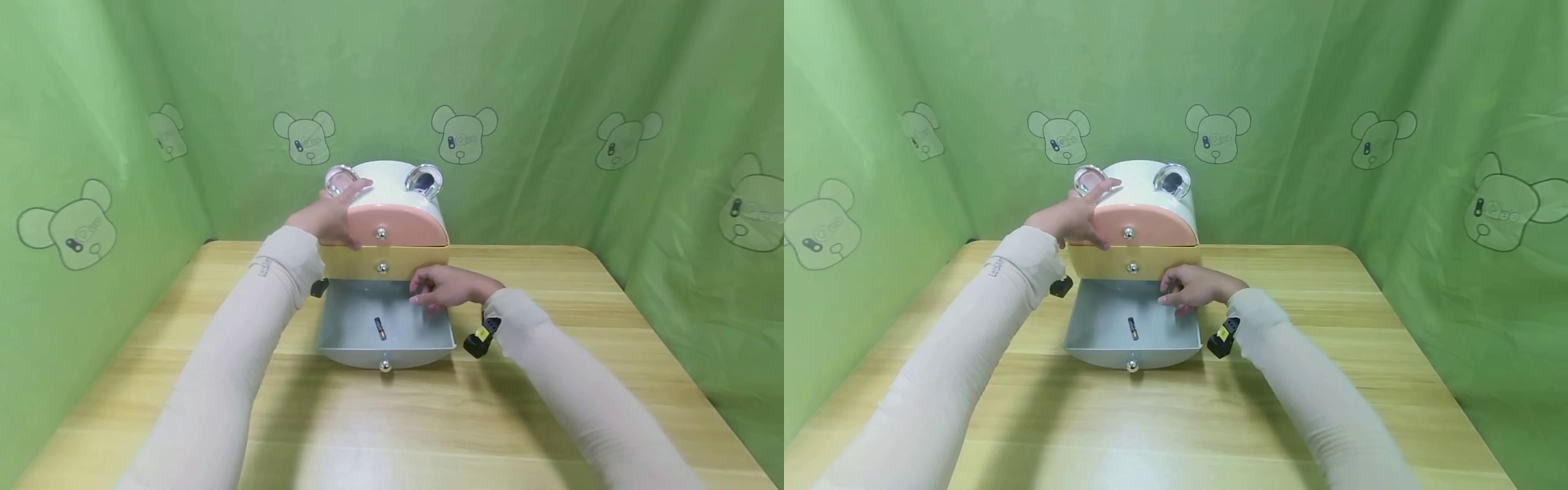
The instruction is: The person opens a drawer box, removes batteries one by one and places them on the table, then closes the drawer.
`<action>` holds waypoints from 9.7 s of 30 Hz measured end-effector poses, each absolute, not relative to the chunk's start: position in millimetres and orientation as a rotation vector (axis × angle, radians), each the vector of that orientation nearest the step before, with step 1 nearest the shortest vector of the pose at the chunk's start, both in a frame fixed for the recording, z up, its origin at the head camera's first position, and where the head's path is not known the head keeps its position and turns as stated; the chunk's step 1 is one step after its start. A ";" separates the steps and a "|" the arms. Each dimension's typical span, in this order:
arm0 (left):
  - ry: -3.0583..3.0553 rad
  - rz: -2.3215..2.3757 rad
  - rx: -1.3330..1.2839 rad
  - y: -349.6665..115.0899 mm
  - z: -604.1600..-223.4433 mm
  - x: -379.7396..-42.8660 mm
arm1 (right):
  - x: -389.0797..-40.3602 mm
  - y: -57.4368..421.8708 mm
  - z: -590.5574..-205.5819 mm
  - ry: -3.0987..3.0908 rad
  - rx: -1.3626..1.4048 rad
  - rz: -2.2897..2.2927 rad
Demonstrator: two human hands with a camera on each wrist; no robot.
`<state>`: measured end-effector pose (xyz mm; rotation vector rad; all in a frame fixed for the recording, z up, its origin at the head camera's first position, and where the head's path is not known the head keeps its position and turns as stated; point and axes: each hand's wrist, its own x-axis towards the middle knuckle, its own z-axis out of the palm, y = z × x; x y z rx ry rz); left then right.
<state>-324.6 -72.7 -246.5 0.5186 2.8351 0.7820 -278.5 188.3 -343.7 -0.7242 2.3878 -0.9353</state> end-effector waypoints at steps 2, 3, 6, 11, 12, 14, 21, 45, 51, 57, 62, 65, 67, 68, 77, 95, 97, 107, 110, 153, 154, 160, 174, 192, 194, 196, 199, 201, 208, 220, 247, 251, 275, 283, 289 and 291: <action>2.835 0.777 0.517 -73.0 -246.8 -325.1 | -279.1 184.9 -342.6 2.384 -0.728 -0.896; 2.837 0.772 0.513 -72.9 -247.0 -325.7 | -279.6 183.2 -342.1 2.381 -0.729 -0.878; 2.829 0.777 0.503 -72.8 -246.1 -327.1 | -281.6 178.8 -341.0 2.374 -0.743 -0.836; 2.833 0.778 0.514 -72.6 -246.1 -327.2 | -283.3 173.9 -342.1 2.334 -0.736 -0.817; 2.833 0.780 0.523 -72.7 -246.2 -326.6 | -283.4 173.1 -342.5 2.325 -0.739 -0.812; 2.844 0.764 0.532 -72.6 -246.3 -325.4 | -283.5 171.2 -342.9 2.307 -0.751 -0.808; 2.865 0.734 0.521 -73.4 -246.0 -323.5 | -284.2 161.9 -342.2 2.255 -0.793 -0.727; 2.852 0.798 0.524 -73.3 -248.7 -321.7 | -298.3 142.5 -361.8 2.104 -0.673 -0.678; 2.851 0.807 0.523 -73.1 -248.7 -322.6 | -302.4 136.9 -363.7 2.015 -0.601 -0.700; 2.846 0.800 0.530 -72.0 -247.1 -322.3 | -305.9 133.8 -365.7 1.941 -0.574 -0.715; 2.853 0.782 0.542 -72.9 -245.4 -320.6 | -310.3 126.8 -370.2 1.913 -0.561 -0.725; 2.863 0.759 0.541 -73.8 -245.1 -320.3 | -312.6 121.8 -373.8 1.906 -0.562 -0.704; 2.861 0.765 0.536 -74.0 -245.2 -319.7 | -313.1 118.9 -377.1 1.905 -0.566 -0.680; 2.856 0.773 0.537 -74.0 -245.4 -319.3 | -313.1 117.7 -378.6 1.904 -0.566 -0.668; 2.843 0.824 0.534 -75.5 -246.9 -319.1 | -313.3 110.0 -383.8 1.965 -0.598 -0.618; 2.861 0.810 0.534 -70.8 -249.8 -322.0 | -314.5 106.6 -388.6 2.036 -0.650 -0.594; 2.855 0.812 0.534 -69.9 -250.3 -322.4 | -315.1 107.8 -388.6 2.023 -0.662 -0.606; 2.849 0.836 0.500 -71.7 -249.8 -323.1 | -317.1 112.7 -376.3 1.978 -0.741 -0.688; 2.842 0.843 0.505 -72.0 -250.0 -323.6 | -315.5 113.9 -374.9 1.987 -0.741 -0.693; 2.857 0.854 0.486 -69.7 -251.5 -325.3 | -288.6 153.3 -332.7 2.108 -0.718 -0.783; 2.854 0.855 0.485 -69.8 -251.7 -325.1 | -288.1 155.4 -332.2 2.108 -0.719 -0.785; 2.841 0.872 0.480 -70.4 -251.2 -323.0 | -285.8 168.0 -329.3 2.094 -0.707 -0.839; 2.849 0.862 0.479 -72.0 -247.4 -320.0 | -284.9 205.7 -329.7 2.109 -0.668 -0.931; 2.857 0.844 0.483 -73.3 -248.4 -321.8 | -290.4 259.8 -343.9 2.146 -0.582 -1.062; 2.857 0.843 0.489 -73.6 -248.8 -322.5 | -290.9 265.2 -346.4 2.159 -0.563 -1.068; 2.852 0.843 0.499 -73.6 -249.1 -323.0 | -291.6 271.3 -350.4 2.171 -0.546 -1.076; 2.846 0.850 0.505 -73.2 -249.5 -323.4 | -292.0 281.3 -358.1 2.184 -0.522 -1.097; 2.845 0.857 0.507 -72.9 -249.9 -323.3 | -292.4 288.4 -364.0 2.192 -0.497 -1.115; 2.822 0.870 0.499 -74.1 -251.2 -320.8 | -289.9 311.1 -379.3 2.208 -0.390 -1.154; 2.838 0.860 0.497 -73.3 -245.4 -320.2 | -288.1 345.8 -391.6 2.262 -0.338 -1.191; 2.851 0.835 0.492 -73.7 -249.0 -325.1 | -295.0 350.2 -410.2 2.865 -0.252 -0.838; 2.839 0.864 0.502 -72.7 -249.9 -325.0 | -292.6 345.6 -412.7 2.914 -0.245 -0.800; 2.854 0.849 0.490 -71.5 -255.4 -326.5 | -298.5 340.8 -432.2 2.940 -0.237 -0.723; 2.843 0.866 0.504 -73.1 -253.9 -324.8 | -290.1 333.3 -424.2 3.028 -0.182 -0.859; 2.860 0.871 0.510 -74.4 -251.0 -324.3 | -277.4 311.8 -406.9 3.048 -0.276 -1.043; 2.857 0.872 0.505 -74.0 -250.7 -324.3 | -269.6 304.1 -401.5 3.012 -0.295 -1.116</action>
